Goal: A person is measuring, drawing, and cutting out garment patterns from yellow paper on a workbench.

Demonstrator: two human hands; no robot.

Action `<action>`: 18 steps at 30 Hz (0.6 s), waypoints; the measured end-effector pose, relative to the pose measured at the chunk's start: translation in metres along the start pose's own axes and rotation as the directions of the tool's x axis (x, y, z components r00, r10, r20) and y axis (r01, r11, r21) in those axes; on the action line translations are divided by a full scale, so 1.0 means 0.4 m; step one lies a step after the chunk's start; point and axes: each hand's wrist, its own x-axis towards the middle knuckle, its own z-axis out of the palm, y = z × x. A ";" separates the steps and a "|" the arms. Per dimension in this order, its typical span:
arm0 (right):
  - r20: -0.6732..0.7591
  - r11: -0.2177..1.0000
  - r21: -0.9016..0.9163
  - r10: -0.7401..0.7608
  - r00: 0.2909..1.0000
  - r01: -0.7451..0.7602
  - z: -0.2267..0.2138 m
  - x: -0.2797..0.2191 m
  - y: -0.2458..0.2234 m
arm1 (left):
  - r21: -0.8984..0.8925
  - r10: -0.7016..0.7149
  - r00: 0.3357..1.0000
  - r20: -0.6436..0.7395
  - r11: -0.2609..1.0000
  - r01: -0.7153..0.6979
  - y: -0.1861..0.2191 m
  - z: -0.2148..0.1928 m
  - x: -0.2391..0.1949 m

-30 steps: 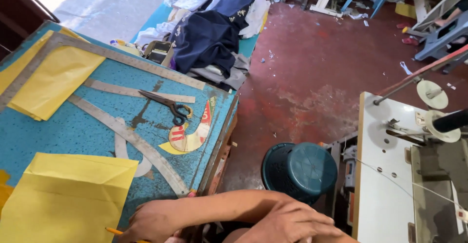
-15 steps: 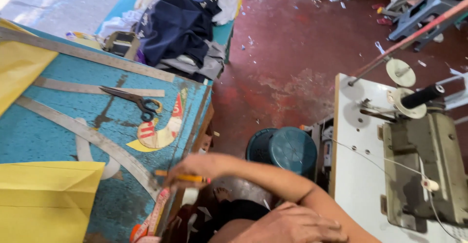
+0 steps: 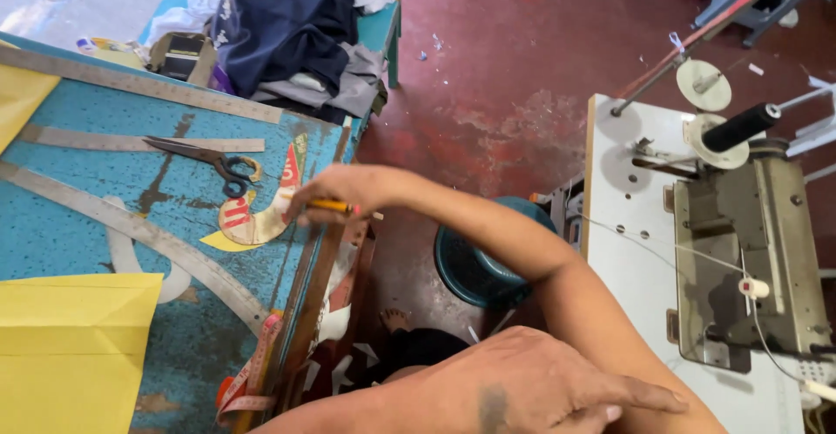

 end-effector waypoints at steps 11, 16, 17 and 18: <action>-0.264 0.994 -0.104 -0.045 0.963 0.017 -0.356 -0.120 -0.160 | -0.178 0.035 0.997 -0.071 0.983 -0.047 -0.098 0.067 -0.055; -0.288 0.948 -0.199 -0.299 0.910 0.248 -0.388 -0.054 -0.256 | -0.018 -0.098 0.974 -0.205 0.995 0.097 -0.274 0.249 0.129; -0.273 0.945 -0.199 -0.307 0.912 0.259 -0.358 -0.026 -0.256 | -0.015 -0.100 0.970 -0.222 0.995 0.099 -0.283 0.307 0.150; -0.296 0.931 -0.243 -0.338 0.894 0.272 -0.328 0.004 -0.259 | 0.050 -0.019 0.979 -0.203 0.998 0.030 -0.291 0.364 0.171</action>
